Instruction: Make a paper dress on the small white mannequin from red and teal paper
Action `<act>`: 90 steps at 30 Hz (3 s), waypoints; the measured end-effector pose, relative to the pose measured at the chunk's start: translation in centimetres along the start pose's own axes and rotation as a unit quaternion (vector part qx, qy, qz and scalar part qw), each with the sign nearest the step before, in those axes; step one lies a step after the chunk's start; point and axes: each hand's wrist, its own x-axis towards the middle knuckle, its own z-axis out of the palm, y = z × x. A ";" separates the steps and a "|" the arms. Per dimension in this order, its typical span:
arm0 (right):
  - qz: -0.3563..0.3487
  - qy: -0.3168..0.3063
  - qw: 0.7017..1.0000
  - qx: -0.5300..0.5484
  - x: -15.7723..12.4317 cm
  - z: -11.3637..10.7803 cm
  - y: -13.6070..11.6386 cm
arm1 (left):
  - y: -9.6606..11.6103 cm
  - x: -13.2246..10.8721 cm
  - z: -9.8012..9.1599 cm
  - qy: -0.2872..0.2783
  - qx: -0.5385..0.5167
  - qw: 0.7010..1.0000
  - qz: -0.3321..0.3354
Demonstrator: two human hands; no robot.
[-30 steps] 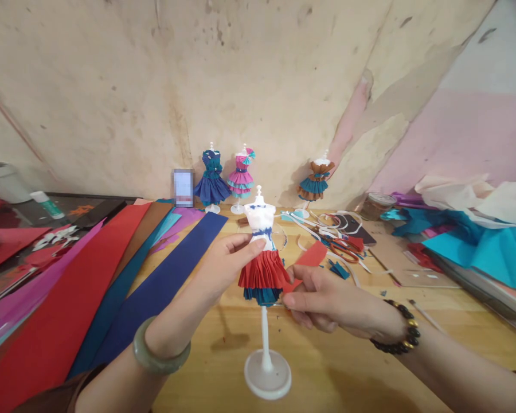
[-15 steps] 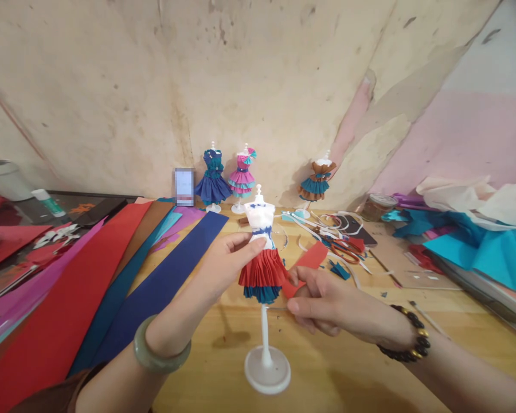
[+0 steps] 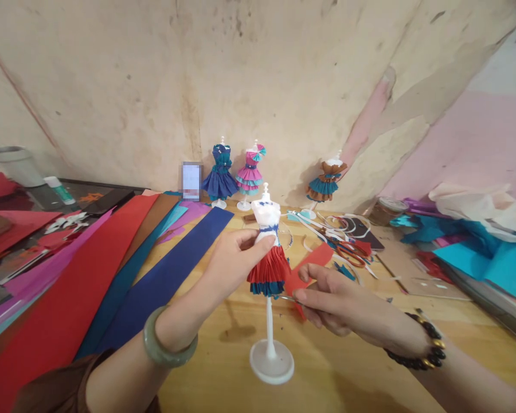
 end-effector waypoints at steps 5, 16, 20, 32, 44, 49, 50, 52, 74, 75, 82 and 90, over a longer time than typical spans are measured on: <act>0.004 0.005 1.000 -0.023 0.1 0.1 0.0 | 0.0 0.2 -0.1 0.025 0.002 1.000 -0.009; 0.014 0.036 0.997 -0.068 0.6 0.8 -0.6 | -0.4 0.2 0.0 0.029 0.042 0.999 0.005; 0.013 0.050 0.995 -0.083 0.7 1.2 -0.9 | -0.6 0.3 -0.2 0.031 0.066 0.997 0.003; -0.006 0.069 0.986 -0.153 1.2 1.8 -1.3 | -0.7 0.3 -0.2 0.030 0.087 0.996 0.008; -0.030 0.047 0.984 -0.171 1.4 1.2 -1.2 | -0.6 0.3 -0.2 0.019 0.067 0.998 0.002; -0.023 0.039 0.982 -0.181 1.0 0.8 -1.2 | -0.6 0.4 -0.2 0.029 0.073 0.997 0.003; -0.020 0.034 0.984 -0.177 0.8 0.7 -1.1 | -0.7 0.4 -0.2 0.030 0.076 0.997 0.005; -0.017 0.019 0.987 -0.161 0.5 0.6 -1.0 | -0.8 0.4 -0.3 0.033 0.084 0.996 0.006; -0.147 0.238 0.951 -0.133 2.7 3.6 1.9 | -1.0 0.6 -0.3 0.091 0.052 0.994 0.003; -0.154 0.236 0.951 -0.130 2.9 3.8 2.0 | -1.0 0.6 -0.3 0.094 0.054 0.994 0.001; -0.175 0.076 0.957 -0.220 0.5 4.5 2.7 | -1.9 1.4 -1.0 0.137 -0.014 0.990 -0.013; -0.105 -0.075 0.950 -0.286 -3.2 3.2 4.2 | -3.9 3.1 -1.7 0.134 -0.214 0.967 -0.012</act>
